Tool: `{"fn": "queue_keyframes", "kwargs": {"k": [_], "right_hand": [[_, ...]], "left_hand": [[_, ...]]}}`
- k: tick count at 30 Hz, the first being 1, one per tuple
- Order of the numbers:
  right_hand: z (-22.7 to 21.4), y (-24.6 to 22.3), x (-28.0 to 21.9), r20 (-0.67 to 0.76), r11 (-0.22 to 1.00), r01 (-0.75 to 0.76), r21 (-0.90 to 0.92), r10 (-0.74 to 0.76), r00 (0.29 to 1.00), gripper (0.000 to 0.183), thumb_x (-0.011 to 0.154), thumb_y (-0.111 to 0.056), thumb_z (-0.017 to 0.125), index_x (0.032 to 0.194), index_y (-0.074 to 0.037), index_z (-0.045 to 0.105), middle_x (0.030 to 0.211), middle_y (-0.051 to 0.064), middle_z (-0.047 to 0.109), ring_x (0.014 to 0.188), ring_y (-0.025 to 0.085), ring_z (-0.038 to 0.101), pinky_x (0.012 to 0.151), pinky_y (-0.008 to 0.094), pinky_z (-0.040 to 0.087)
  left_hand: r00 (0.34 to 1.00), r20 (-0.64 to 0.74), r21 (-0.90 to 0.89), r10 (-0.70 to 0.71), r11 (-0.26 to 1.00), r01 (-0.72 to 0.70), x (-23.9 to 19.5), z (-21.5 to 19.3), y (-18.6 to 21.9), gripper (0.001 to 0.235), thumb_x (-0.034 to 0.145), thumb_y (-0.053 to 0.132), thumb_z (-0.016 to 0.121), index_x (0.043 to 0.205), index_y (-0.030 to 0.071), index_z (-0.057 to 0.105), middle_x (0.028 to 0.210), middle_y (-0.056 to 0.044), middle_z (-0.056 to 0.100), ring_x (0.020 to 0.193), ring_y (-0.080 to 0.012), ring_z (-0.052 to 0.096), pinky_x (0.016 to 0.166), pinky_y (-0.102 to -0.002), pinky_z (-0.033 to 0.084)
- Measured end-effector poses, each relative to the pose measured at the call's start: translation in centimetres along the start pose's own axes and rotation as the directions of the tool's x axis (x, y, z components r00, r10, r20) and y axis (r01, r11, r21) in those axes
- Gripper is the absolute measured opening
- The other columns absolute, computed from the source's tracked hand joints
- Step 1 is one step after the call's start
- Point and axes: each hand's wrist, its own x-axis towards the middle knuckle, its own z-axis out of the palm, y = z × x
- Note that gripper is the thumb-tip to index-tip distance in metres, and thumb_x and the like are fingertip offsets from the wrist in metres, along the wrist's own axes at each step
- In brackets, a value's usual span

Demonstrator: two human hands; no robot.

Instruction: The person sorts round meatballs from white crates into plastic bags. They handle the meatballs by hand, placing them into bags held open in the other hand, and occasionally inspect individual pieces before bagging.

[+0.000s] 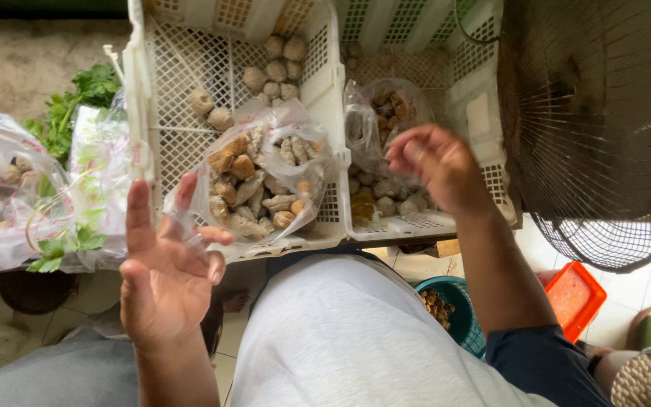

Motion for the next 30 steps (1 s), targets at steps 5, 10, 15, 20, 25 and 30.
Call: {"fn": "queue_keyframes", "kwargs": {"k": [5,10,15,20,25,30], "right_hand": [[-4.0,6.6,9.9,-0.105,0.995,0.011,-0.103,-0.022,0.994,0.021,0.106,-0.008,0.054,0.122,0.001,0.063,0.112,0.009,0.068,0.101,0.017,0.070,0.092,0.030,0.062],[-4.7,14.5,13.8,-0.182,0.545,-0.149,-0.825,-0.006,0.983,0.036,0.104,-0.006,0.057,0.139,0.003,0.061,0.117,0.023,0.071,0.099,0.031,0.068,0.085,0.042,0.057],[-9.0,13.1,12.4,-0.318,-0.008,-0.321,-0.947,0.180,0.931,0.029,0.095,-0.011,0.067,0.121,0.000,0.071,0.116,0.022,0.070,0.105,0.035,0.065,0.089,0.050,0.055],[-8.5,11.2,11.3,-0.256,-0.087,-0.252,-0.964,0.043,0.966,0.023,0.091,-0.015,0.073,0.113,-0.009,0.076,0.119,0.014,0.071,0.120,0.034,0.061,0.099,0.056,0.049],[-6.1,12.9,11.3,0.041,0.309,-0.019,-0.951,0.187,0.981,0.044,0.082,-0.025,0.081,0.119,-0.005,0.070,0.115,0.024,0.067,0.109,0.042,0.063,0.093,0.049,0.052],[-8.3,13.4,12.4,-0.100,0.105,-0.157,-0.982,0.414,0.905,0.047,0.073,-0.010,0.082,0.118,-0.005,0.070,0.116,0.021,0.065,0.109,0.038,0.065,0.094,0.044,0.055]], "left_hand": [[0.997,-0.076,0.090,0.000,0.996,0.007,-0.4,0.5,-0.2,0.083,0.106,0.053,0.066,0.171,0.023,0.025,0.170,-0.029,0.024,0.111,-0.0348,0.064,0.073,-0.030,0.053],[0.995,-0.101,0.150,-0.010,0.988,0.026,0.3,1.1,-0.3,0.088,0.102,0.056,0.065,0.173,0.025,0.023,0.177,-0.030,0.022,0.112,-0.0356,0.062,0.072,-0.032,0.052],[0.990,-0.138,0.170,0.001,0.985,0.023,-0.3,1.2,-0.4,0.088,0.103,0.057,0.064,0.174,0.023,0.022,0.178,-0.030,0.021,0.113,-0.0359,0.061,0.072,-0.031,0.051],[0.990,-0.142,0.168,0.006,0.986,0.018,-0.2,0.5,-0.6,0.088,0.102,0.057,0.062,0.172,0.024,0.020,0.177,-0.029,0.020,0.113,-0.0364,0.061,0.072,-0.032,0.051],[0.989,-0.145,0.135,-0.008,0.990,0.027,-0.2,0.1,-0.5,0.089,0.101,0.057,0.064,0.172,0.026,0.021,0.177,-0.029,0.021,0.114,-0.0390,0.061,0.073,-0.034,0.054],[0.990,-0.138,0.122,-0.019,0.992,0.036,-0.4,-0.3,-0.5,0.088,0.101,0.056,0.064,0.172,0.027,0.021,0.178,-0.028,0.020,0.115,-0.0390,0.061,0.073,-0.035,0.054]]}}
